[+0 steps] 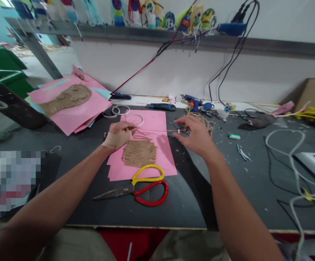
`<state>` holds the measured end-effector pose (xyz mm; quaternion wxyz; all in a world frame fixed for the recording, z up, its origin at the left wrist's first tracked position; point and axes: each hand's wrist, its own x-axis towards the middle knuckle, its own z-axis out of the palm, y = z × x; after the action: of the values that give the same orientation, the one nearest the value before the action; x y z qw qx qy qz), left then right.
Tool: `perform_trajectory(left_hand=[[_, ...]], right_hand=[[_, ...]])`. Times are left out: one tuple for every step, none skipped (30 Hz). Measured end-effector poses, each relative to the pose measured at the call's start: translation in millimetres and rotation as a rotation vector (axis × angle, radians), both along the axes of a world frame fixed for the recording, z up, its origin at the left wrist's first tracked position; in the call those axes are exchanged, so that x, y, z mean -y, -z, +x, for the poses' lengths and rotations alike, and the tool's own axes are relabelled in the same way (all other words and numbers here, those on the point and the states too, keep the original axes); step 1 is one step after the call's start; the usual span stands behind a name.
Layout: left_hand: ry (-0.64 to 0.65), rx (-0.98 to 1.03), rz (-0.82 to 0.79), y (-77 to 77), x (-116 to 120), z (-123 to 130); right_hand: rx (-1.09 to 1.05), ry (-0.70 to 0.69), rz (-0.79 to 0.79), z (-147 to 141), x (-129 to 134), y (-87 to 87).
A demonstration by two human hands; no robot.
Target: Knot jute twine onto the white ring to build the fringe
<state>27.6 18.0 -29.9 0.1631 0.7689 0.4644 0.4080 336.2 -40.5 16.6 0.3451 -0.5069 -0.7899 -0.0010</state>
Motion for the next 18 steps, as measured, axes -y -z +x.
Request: perform_trajectory(left_hand=[[-0.003,-0.001,-0.001,-0.2,0,0],[-0.006,-0.001,0.000,-0.2,0,1],[-0.008,-0.002,0.002,0.0,0,1],[-0.009,-0.004,0.009,0.4,0,1],[-0.011,-0.004,0.020,1.0,0,0],[-0.010,-0.005,0.032,1.7,-1,0],[-0.007,-0.006,0.043,2.5,-1,0],[-0.002,-0.004,0.053,3.3,-2,-1],[0.002,0.001,0.059,4.0,-2,-1],[0.006,0.007,0.062,4.5,-3,-1],[0.010,0.012,0.061,4.7,-3,-1],[0.010,0.015,0.059,4.7,-3,-1],[0.008,0.016,0.056,4.5,-2,0],[0.007,0.014,0.052,4.2,-2,0],[0.006,0.009,0.048,3.7,-2,0],[0.007,0.005,0.044,3.4,-2,0],[0.007,0.003,0.041,3.2,-2,0],[0.008,0.003,0.039,3.2,-2,-1]], right_hand=[[0.008,-0.072,-0.046,-12,7,-5.8],[0.018,-0.149,-0.095,-25,14,-11.0],[0.036,-0.255,-0.186,-38,22,-15.4],[0.065,-0.358,-0.301,-52,30,-18.9],[0.112,-0.458,-0.420,-64,38,-21.7],[0.166,-0.555,-0.522,-75,46,-23.7],[0.214,-0.612,-0.593,-83,52,-25.2],[0.262,-0.648,-0.650,-90,58,-26.4],[0.306,-0.656,-0.690,-94,62,-27.2],[0.344,-0.647,-0.713,-97,65,-27.9],[0.374,-0.631,-0.729,-98,67,-28.4],[0.391,-0.613,-0.739,-99,68,-28.7],[0.399,-0.602,-0.746,-100,70,-28.9],[0.401,-0.600,-0.752,-100,71,-29.0],[0.401,-0.604,-0.758,-101,72,-29.1],[0.403,-0.613,-0.761,-102,73,-29.3],[0.406,-0.622,-0.761,-102,74,-29.6],[0.409,-0.624,-0.757,-102,76,-30.1]])
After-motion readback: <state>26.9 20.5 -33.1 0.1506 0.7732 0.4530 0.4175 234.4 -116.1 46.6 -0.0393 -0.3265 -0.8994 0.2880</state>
